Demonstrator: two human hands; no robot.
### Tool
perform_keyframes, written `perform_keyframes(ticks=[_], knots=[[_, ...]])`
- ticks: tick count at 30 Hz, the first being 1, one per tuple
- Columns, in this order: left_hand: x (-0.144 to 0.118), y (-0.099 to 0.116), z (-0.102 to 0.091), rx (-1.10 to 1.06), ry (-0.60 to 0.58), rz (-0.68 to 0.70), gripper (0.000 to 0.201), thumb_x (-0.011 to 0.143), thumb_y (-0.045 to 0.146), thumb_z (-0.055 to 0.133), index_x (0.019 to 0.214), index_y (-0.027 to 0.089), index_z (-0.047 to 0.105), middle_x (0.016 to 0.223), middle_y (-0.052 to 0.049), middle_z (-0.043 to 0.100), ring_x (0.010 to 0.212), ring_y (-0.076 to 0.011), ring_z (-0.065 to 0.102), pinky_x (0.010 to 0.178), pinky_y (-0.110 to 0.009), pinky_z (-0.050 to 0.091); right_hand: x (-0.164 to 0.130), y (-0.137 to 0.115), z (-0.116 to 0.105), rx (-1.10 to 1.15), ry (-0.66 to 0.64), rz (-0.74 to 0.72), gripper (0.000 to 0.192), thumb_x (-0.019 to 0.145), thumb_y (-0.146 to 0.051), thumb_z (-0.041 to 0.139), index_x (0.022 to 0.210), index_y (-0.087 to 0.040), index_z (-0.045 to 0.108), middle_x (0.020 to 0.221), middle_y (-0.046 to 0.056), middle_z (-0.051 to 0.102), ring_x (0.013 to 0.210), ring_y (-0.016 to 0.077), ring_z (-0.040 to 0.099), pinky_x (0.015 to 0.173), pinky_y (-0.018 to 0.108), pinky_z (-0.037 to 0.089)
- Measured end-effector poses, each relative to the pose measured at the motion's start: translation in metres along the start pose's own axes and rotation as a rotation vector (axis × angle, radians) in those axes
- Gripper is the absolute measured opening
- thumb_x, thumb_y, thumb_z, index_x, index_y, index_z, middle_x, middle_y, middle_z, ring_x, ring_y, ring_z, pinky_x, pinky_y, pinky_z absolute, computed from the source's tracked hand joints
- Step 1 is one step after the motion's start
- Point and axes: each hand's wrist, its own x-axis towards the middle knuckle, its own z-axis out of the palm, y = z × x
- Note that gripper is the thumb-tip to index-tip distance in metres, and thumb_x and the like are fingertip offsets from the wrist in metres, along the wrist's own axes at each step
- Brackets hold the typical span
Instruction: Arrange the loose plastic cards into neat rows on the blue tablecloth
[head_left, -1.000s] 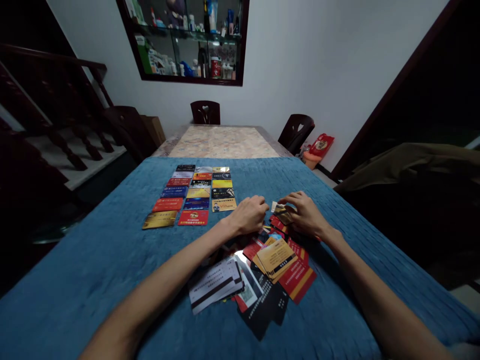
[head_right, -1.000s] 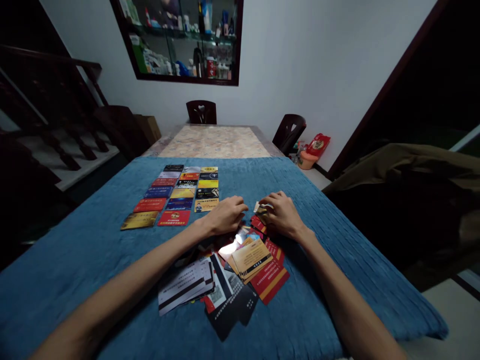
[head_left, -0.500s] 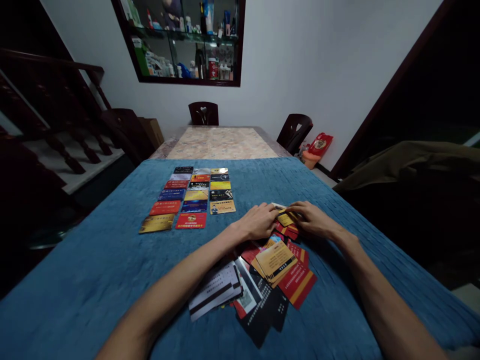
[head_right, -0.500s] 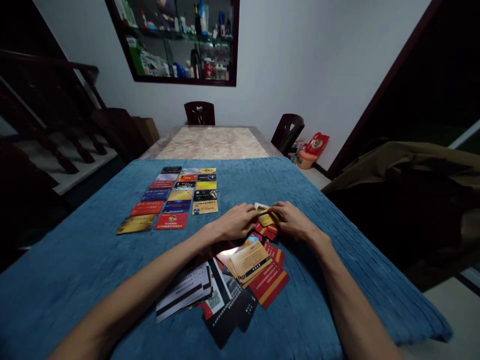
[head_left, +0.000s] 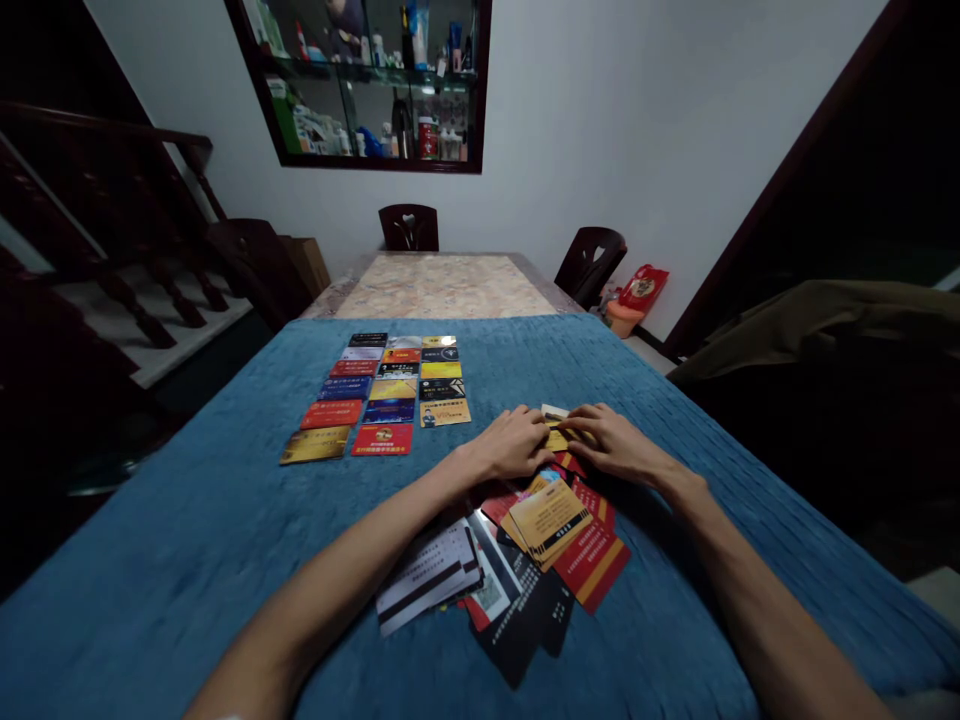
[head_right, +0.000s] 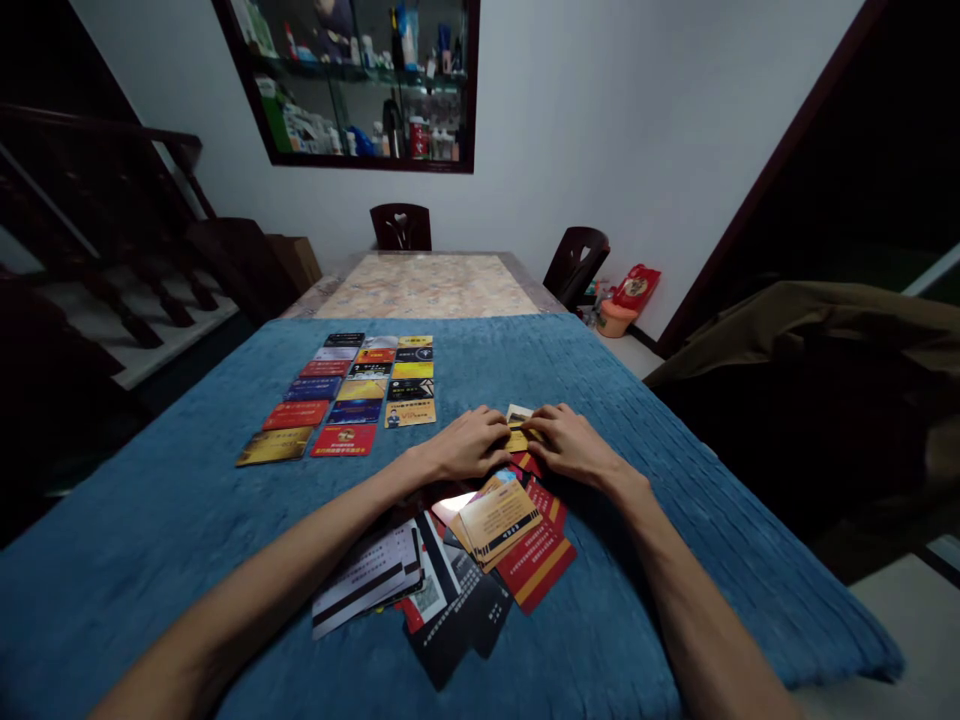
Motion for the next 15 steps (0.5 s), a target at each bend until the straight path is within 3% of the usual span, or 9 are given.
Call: perform_keyframes(ticks=[9,15], knots=[[0.000,-0.004,-0.008,-0.055,0.004,-0.006,0.019,0.091,0.023,0.054,0.090,0.013,0.070,0.098,-0.011,0.066,0.089,-0.0203,0.062,0.080,-0.030,0.050,-0.002,-0.004,-0.003,0.045,-0.020,-0.014,0.035,0.090,-0.036,0.058,0.120,-0.023,0.070,0.118,0.013,0.065,0.108,0.0279,0.057,0.095,0.046,0.045],[0.001,-0.011,-0.018,-0.176,0.012,-0.049,0.027,0.092,0.020,0.048,0.093,0.013,0.074,0.091,-0.008,0.071,0.079,-0.0169,0.063,0.074,-0.026,0.046,0.000,-0.003,-0.002,0.068,0.023,-0.029,0.031,0.090,-0.024,0.054,0.117,-0.023,0.070,0.114,0.010,0.067,0.105,0.0230,0.060,0.090,0.036,0.047]])
